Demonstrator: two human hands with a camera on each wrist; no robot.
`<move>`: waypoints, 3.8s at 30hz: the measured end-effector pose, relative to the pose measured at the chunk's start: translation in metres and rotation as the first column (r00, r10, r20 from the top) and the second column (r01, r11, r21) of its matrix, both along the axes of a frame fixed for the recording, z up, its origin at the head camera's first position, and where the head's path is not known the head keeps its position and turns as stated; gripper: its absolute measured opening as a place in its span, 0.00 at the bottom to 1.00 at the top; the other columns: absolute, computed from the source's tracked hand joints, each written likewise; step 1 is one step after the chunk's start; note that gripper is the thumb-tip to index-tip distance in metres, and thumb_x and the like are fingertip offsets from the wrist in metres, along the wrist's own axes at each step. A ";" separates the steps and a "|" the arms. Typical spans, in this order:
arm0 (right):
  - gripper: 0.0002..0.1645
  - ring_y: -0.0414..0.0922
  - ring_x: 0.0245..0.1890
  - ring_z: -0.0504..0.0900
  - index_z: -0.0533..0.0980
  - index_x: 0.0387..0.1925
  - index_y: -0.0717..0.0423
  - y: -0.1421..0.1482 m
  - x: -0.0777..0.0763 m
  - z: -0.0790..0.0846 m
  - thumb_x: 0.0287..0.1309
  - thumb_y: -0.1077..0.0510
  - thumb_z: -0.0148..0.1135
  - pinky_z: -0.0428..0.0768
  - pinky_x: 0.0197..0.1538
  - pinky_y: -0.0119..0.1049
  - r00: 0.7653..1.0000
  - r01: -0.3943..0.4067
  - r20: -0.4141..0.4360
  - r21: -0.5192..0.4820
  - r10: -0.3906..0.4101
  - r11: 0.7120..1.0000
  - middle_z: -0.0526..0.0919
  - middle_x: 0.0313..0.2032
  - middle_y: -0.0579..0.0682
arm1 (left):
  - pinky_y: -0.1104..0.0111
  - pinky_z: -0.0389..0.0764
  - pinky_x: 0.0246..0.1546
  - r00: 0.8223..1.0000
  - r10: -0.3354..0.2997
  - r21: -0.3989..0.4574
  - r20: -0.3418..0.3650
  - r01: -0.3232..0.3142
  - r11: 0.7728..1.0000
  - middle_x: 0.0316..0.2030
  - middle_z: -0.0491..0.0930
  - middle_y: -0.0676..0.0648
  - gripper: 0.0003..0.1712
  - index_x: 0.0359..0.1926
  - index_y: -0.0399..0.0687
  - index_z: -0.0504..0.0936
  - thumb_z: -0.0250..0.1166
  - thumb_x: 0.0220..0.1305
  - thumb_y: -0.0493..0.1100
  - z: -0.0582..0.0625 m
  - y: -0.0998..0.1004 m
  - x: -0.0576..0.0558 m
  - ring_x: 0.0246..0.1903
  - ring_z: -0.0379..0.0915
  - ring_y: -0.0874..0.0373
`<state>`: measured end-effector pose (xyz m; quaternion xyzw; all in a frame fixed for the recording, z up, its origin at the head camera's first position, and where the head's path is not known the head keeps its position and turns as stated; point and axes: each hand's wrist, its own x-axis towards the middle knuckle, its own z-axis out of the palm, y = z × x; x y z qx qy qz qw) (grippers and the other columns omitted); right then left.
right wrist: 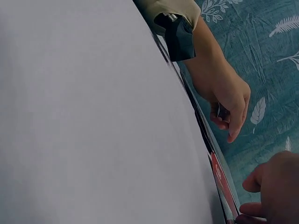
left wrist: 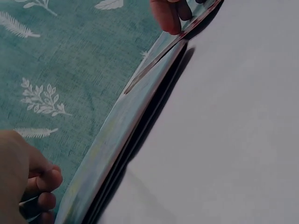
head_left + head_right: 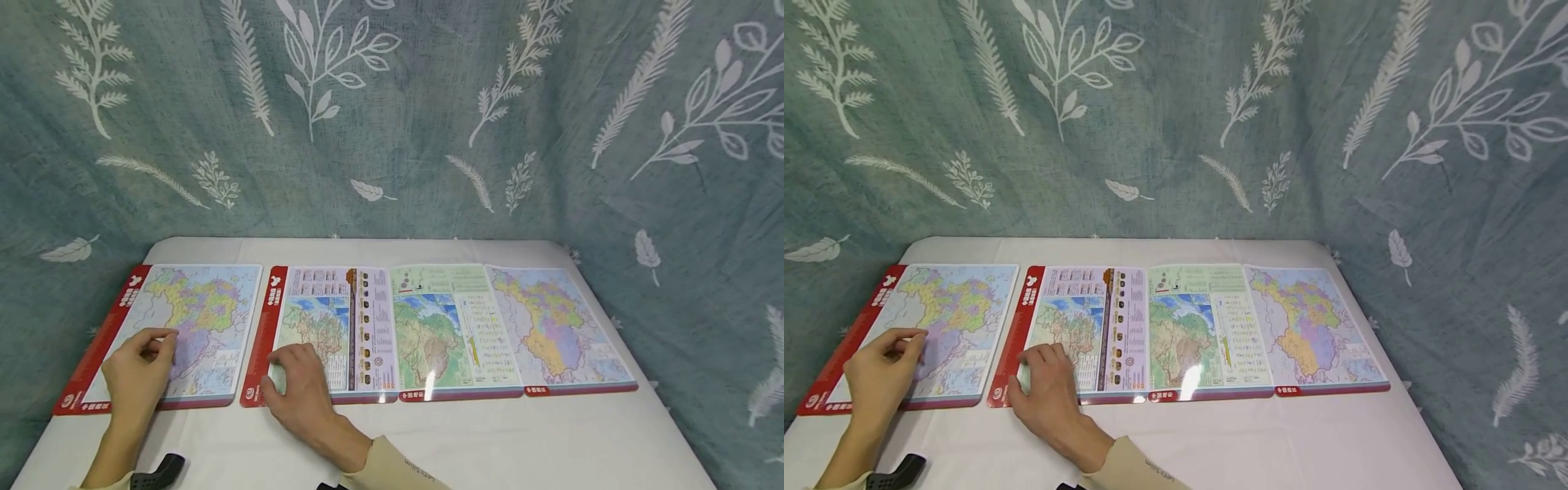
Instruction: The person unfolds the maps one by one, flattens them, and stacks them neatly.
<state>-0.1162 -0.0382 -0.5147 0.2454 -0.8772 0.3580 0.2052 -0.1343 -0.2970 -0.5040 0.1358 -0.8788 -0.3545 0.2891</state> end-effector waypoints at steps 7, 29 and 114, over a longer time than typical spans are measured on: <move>0.15 0.41 0.46 0.77 0.84 0.46 0.52 -0.014 0.001 0.000 0.57 0.54 0.74 0.75 0.54 0.31 1.000 0.007 -0.017 0.061 -0.006 0.998 0.84 0.44 0.45 | 0.77 0.62 0.22 0.998 0.056 0.041 0.036 -0.058 0.997 0.21 0.80 0.48 0.14 0.43 0.38 0.90 0.69 0.71 0.46 0.000 -0.014 -0.002 0.19 0.63 0.68; 0.26 0.39 0.52 0.74 0.85 0.47 0.50 -0.041 0.002 0.003 0.51 0.40 0.79 0.73 0.55 0.31 0.996 0.082 0.018 0.184 -0.087 0.979 0.81 0.51 0.41 | 0.61 0.60 0.42 0.961 0.230 0.052 0.155 -0.240 0.969 0.21 0.77 0.51 0.18 0.47 0.29 0.87 0.64 0.71 0.43 0.008 -0.065 0.001 0.24 0.60 0.69; 0.25 0.44 0.56 0.80 0.79 0.49 0.57 -0.009 0.012 0.001 0.51 0.53 0.78 0.76 0.60 0.37 0.998 -0.045 -0.055 -0.130 0.038 0.990 0.82 0.52 0.51 | 0.55 0.59 0.32 0.939 0.225 -0.043 0.260 -0.221 0.974 0.31 0.78 0.28 0.17 0.43 0.25 0.80 0.63 0.70 0.41 0.007 -0.059 0.006 0.32 0.71 0.36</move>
